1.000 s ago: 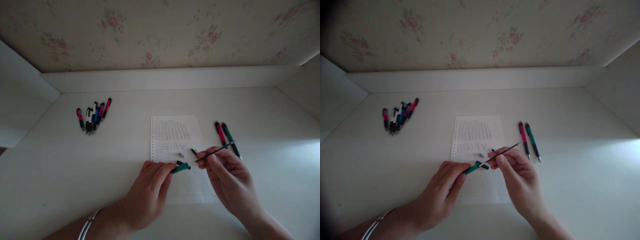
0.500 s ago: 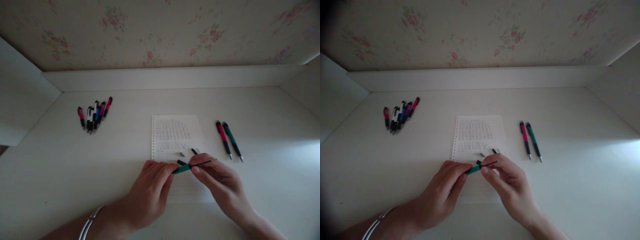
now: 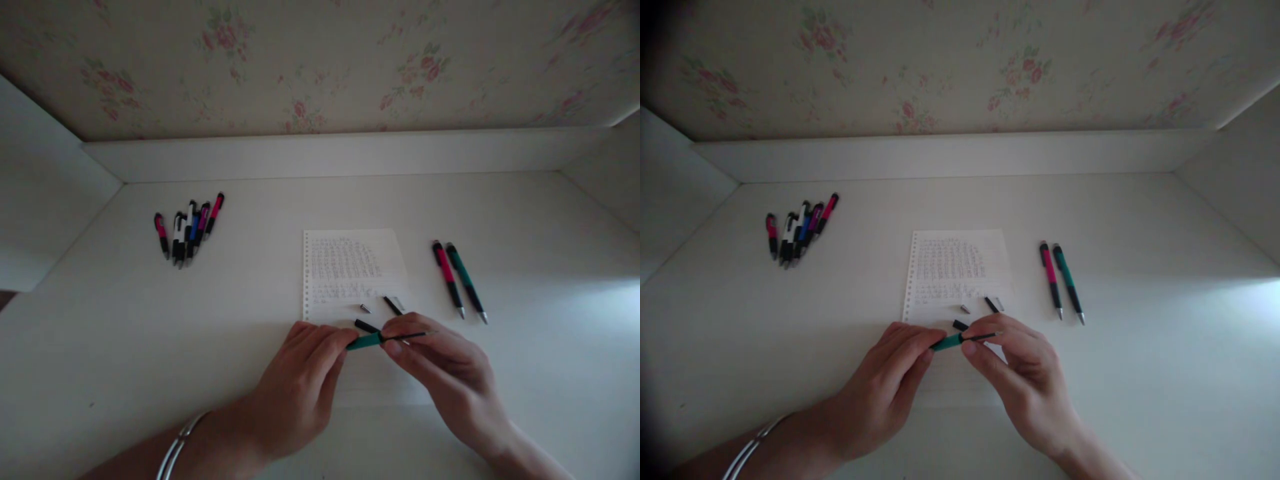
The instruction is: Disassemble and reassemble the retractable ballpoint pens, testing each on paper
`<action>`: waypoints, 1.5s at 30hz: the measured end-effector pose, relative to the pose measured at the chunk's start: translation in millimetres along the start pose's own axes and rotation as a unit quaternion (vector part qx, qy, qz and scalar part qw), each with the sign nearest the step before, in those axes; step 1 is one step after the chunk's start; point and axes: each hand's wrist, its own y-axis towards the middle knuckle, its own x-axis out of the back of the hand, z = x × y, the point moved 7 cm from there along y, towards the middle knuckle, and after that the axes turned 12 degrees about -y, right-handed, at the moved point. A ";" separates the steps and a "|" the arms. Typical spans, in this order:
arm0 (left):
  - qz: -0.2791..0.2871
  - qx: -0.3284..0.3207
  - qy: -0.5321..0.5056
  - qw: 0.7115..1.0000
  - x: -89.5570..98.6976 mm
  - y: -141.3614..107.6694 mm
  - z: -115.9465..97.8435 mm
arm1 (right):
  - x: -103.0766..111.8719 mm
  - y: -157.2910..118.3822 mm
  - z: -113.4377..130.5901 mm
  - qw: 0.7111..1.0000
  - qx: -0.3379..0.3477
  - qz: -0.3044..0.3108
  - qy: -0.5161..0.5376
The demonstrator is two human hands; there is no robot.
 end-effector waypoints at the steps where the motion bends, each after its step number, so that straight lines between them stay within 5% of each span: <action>1: 0.002 0.000 0.000 1.000 -0.3 -0.2 0.2 | 0.1 0.1 1.1 1.000 0.005 -0.003 0.002; 17: -0.002 -0.007 -0.011 1.000 0.8 0.6 0.4 | 3.3 1.3 9.1 1.000 0.017 -0.006 -0.019; 23: 0.000 -0.007 -0.014 1.000 -0.1 0.6 -0.2 | 5.6 2.1 18.1 0.994 0.067 -0.040 -0.078; 34: -0.005 0.015 -0.001 1.000 0.9 -0.1 1.4 | 19.6 -16.2 6.0 0.991 0.052 -0.113 -0.043; 45: -0.007 0.013 -0.003 1.000 1.2 -0.4 2.8 | 7.6 -9.6 17.2 0.990 0.083 -0.055 -0.097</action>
